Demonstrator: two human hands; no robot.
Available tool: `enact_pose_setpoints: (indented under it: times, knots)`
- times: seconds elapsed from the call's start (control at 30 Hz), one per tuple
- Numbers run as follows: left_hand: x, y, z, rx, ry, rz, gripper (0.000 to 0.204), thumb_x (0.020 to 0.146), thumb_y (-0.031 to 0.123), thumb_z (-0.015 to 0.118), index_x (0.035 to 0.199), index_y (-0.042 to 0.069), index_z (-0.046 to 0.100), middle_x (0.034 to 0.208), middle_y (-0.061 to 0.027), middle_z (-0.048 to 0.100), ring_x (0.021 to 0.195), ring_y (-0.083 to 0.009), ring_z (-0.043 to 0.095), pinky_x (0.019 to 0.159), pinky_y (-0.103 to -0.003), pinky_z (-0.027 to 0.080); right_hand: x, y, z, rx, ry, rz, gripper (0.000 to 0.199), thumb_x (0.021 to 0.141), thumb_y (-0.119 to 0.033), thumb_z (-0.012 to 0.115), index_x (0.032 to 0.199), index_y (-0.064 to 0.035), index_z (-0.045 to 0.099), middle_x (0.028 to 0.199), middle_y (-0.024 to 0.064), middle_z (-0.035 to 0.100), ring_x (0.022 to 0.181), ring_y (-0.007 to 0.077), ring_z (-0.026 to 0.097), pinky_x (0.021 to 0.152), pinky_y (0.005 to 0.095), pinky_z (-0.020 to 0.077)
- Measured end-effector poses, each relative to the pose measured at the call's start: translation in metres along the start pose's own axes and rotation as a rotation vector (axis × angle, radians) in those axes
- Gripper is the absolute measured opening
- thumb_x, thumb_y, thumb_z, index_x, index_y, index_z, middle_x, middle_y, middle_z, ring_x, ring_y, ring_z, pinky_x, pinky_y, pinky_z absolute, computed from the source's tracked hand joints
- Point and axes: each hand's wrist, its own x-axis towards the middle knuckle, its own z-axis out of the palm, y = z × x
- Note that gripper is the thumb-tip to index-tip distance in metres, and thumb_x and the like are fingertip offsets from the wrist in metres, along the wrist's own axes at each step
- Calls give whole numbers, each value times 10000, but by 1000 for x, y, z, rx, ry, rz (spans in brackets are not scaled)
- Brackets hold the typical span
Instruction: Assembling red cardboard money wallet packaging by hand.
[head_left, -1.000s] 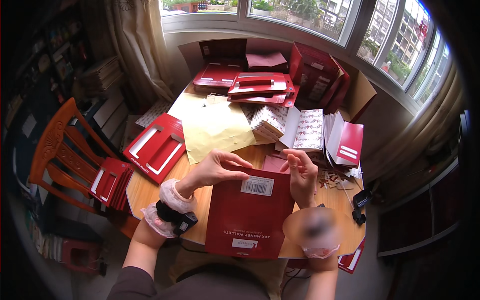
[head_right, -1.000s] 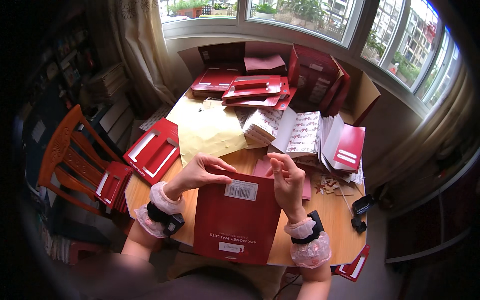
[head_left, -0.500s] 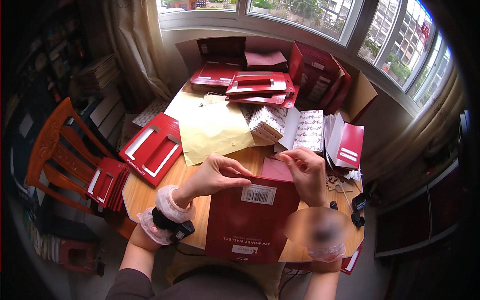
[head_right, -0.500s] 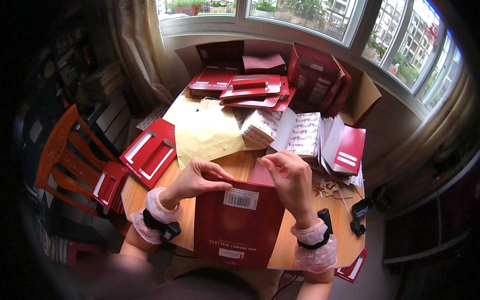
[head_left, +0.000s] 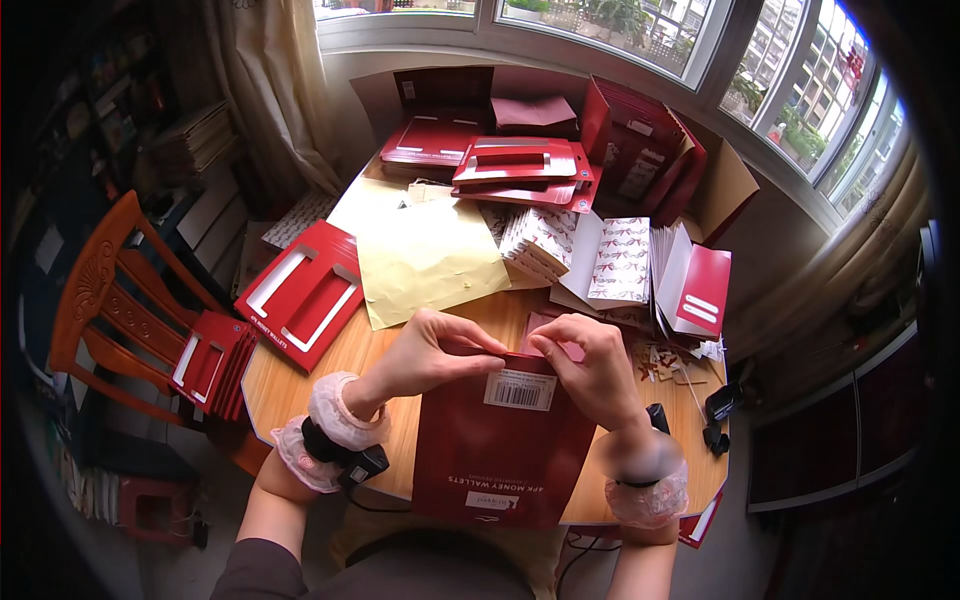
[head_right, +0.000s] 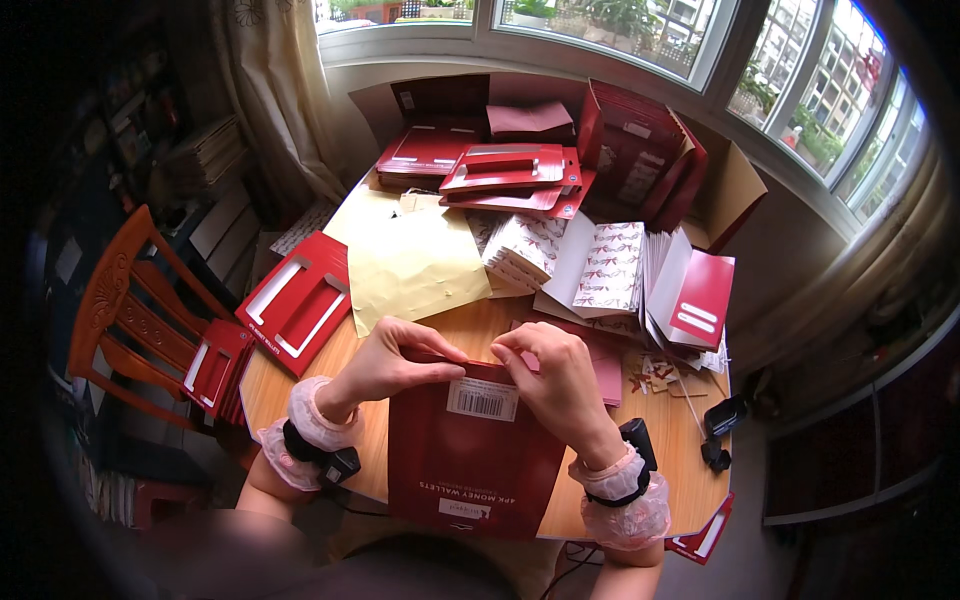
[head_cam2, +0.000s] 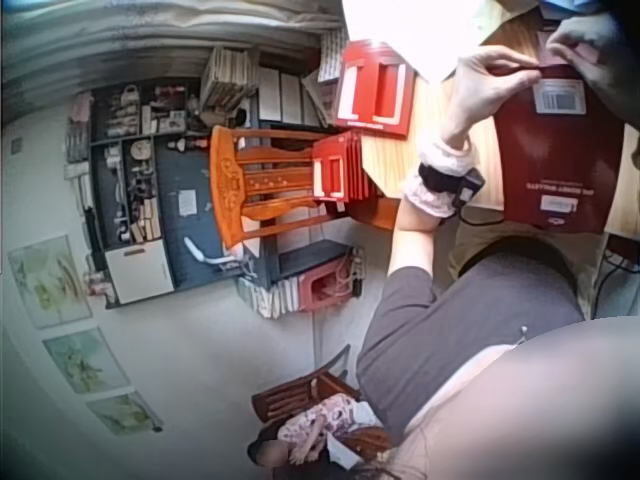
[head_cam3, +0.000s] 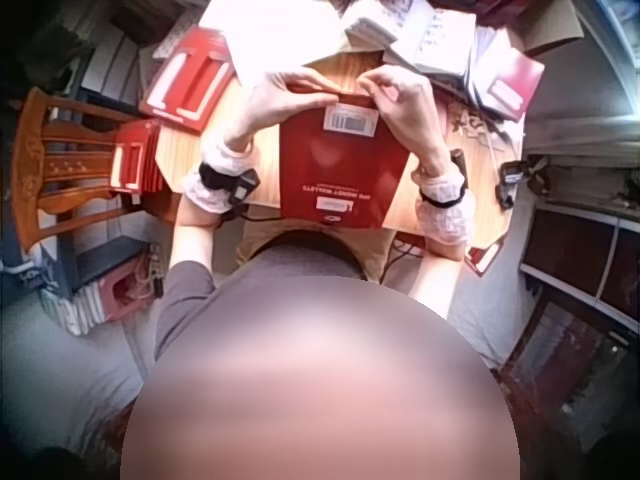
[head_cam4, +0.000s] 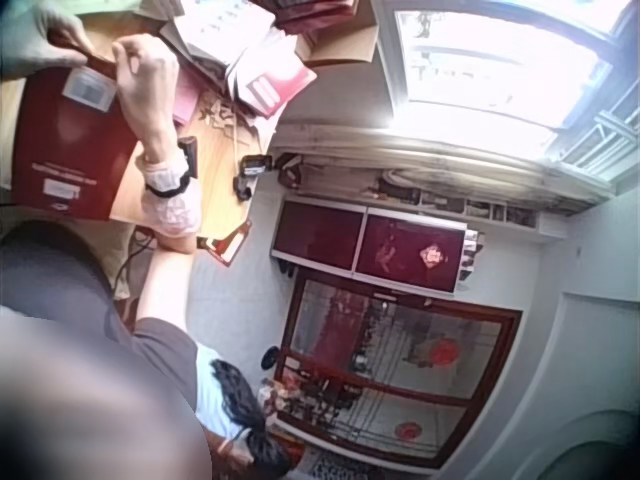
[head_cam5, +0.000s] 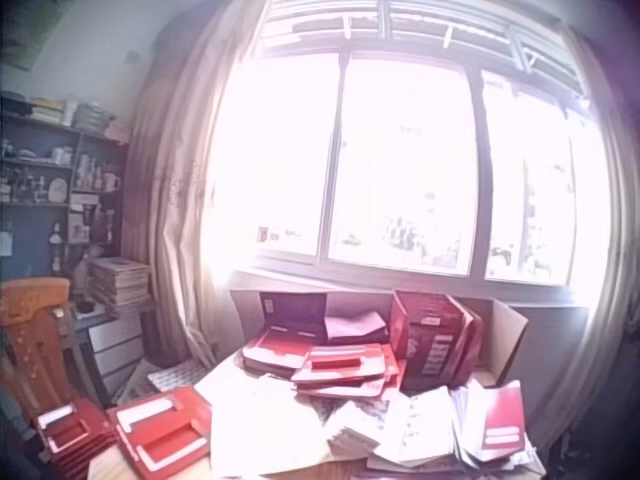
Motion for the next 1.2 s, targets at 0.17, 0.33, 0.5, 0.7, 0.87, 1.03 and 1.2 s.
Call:
enact_pose_setpoints:
  times: [0.17,0.33,0.5,0.7,0.87,1.03,1.2]
  knots:
    - [0,-1,1,19,-5,49,169,828,20,733,994,-11,731,907,-84,729,842,-85,661,761,-209,535,-1,-2,0,-22,4,-28,71,824,-64,671,829,7,682,764,128,643,718,287,627,658,368,485]
    - [0,-1,1,24,0,57,169,826,18,734,992,-13,730,901,-82,729,837,-84,661,749,-208,534,-2,-6,-1,-31,-18,-26,67,823,-65,672,826,1,683,774,126,648,732,288,632,675,373,489]
    - [0,-1,1,25,10,61,159,828,22,735,982,-15,730,895,-79,728,827,-81,660,734,-208,533,-2,-7,-2,-12,-28,-34,63,823,-62,672,825,1,681,780,122,652,736,286,636,676,364,493]
    - [-1,0,1,14,9,50,154,830,13,729,982,-15,727,901,-86,728,847,-91,666,753,-211,538,-2,-7,-2,10,-29,-55,63,821,-62,676,830,0,677,773,121,647,726,288,631,668,365,490]
    - [-1,2,1,-3,2,37,149,833,8,724,980,-17,725,913,-92,726,870,-104,672,772,-216,542,-3,-7,-2,9,-33,-59,62,820,-61,677,833,0,676,766,121,640,715,290,622,658,368,484]
    - [-1,1,1,-18,3,38,147,835,9,723,980,-18,723,904,-89,726,863,-104,672,765,-214,541,-5,-6,-1,27,-32,-57,59,817,-57,679,832,0,675,767,120,636,721,290,617,657,369,481]
    - [-1,-1,-1,-20,13,29,144,837,19,725,977,-15,724,897,-85,725,846,-100,671,749,-208,537,-5,-7,0,-70,3,-134,46,806,-68,697,818,-25,684,779,99,640,738,276,618,672,356,486]
